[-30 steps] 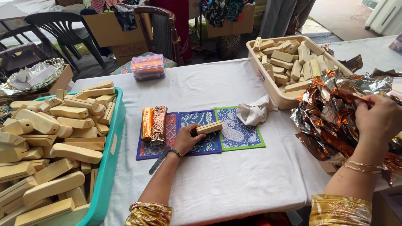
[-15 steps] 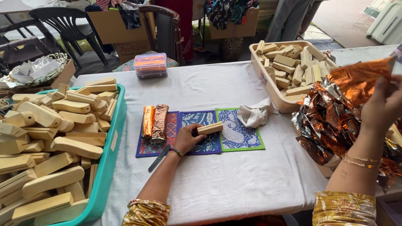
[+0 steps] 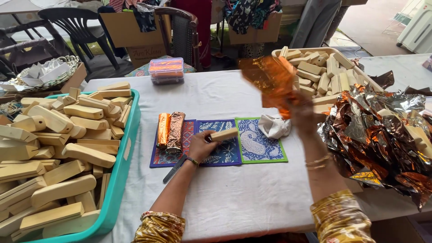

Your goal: Wrapping wooden blocks in metallic foil and placing them into a plastic container.

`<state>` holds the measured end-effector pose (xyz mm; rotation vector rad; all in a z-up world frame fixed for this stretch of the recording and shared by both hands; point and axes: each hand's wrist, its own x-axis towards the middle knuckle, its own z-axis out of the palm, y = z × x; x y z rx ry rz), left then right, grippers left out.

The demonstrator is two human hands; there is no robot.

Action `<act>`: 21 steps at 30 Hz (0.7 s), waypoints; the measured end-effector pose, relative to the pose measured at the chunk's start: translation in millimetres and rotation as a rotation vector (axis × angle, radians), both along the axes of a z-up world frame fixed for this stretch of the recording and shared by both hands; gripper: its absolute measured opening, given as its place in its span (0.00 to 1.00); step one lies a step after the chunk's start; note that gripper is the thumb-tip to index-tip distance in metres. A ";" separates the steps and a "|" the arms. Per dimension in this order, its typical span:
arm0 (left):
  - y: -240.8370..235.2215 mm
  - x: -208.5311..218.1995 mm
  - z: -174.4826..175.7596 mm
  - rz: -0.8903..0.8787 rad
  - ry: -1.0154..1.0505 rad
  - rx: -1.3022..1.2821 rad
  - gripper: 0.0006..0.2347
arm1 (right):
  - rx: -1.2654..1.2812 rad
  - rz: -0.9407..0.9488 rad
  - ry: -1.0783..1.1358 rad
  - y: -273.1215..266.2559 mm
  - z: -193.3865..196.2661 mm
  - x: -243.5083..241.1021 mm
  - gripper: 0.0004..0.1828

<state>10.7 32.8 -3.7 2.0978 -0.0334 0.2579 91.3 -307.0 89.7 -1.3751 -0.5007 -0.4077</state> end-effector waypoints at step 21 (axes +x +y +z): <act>23.3 9.1 -15.4 -0.372 0.033 -0.125 0.18 | -1.146 -0.096 -0.298 69.6 -90.4 -15.2 0.11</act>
